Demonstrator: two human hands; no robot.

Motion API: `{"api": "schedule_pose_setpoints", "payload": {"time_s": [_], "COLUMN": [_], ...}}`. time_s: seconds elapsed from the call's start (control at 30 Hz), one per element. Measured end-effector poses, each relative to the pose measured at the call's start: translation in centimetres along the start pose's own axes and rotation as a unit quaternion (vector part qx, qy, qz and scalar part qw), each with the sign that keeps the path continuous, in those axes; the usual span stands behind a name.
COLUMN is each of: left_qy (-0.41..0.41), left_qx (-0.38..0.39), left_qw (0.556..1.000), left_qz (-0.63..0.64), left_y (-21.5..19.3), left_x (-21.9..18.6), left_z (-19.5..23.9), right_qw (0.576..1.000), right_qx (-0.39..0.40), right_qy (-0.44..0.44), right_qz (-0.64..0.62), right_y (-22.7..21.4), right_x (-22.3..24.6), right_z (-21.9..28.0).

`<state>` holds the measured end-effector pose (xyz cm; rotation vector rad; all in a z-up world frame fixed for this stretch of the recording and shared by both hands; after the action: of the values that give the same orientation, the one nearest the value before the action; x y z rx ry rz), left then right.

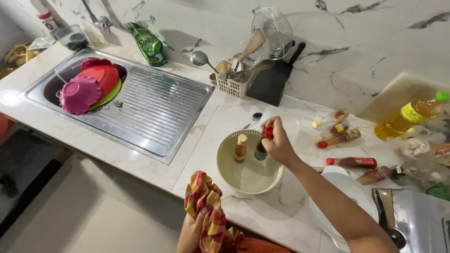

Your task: Wiping several small condiment bottles with a cloth and organizing them into a bowl.

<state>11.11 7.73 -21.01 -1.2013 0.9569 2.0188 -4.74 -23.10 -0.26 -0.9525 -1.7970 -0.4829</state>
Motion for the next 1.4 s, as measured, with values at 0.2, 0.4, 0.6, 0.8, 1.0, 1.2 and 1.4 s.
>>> {"api": "schedule_pose_setpoints", "payload": {"time_s": [0.2,0.4,0.6,0.8,1.0,1.2,1.4], "left_qy": [-0.016,0.017,0.005,0.009,0.042,0.038,0.073], "left_qx": [-0.006,-0.014,-0.011,-0.011,0.024,0.039,0.078], "left_qw": [1.0,1.0,0.999,0.999,0.999,0.998,0.994], "left_qz": [0.023,-0.011,0.03,0.049,0.017,-0.015,-0.029], "left_y": [-1.5,-3.1,-1.6,-1.3,-2.3,-3.0,-3.8], "left_x": [1.0,1.9,0.6,0.7,2.2,2.9,4.0], "left_z": [-0.6,-1.5,-1.1,-1.6,-3.2,-4.7,-5.9], "right_qw": [0.997,0.995,0.995,0.994,0.993,0.985,0.974], "right_qx": [0.061,0.079,0.088,0.099,0.105,0.132,0.163], "right_qy": [0.009,0.015,0.029,0.022,0.001,0.009,0.013], "right_qz": [0.047,0.057,0.045,0.045,0.054,0.108,0.159], "right_y": [1.1,1.8,2.0,2.4,1.8,1.0,0.8], "right_x": [-4.3,-5.4,-6.4,-7.0,-6.0,-3.9,-3.5], "right_z": [0.5,1.0,1.1,1.3,1.6,2.0,2.4]}}
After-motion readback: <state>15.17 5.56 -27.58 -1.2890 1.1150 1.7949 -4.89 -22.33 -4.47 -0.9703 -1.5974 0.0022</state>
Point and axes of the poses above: each hand's wrist, its own z-axis away from the middle knuckle, its own y-axis out of the palm, x = y × z, the point moved 7 cm from there along -z, towards the middle knuckle, and after that the axes turned 5 degrees about -y, right-handed, at the moved point
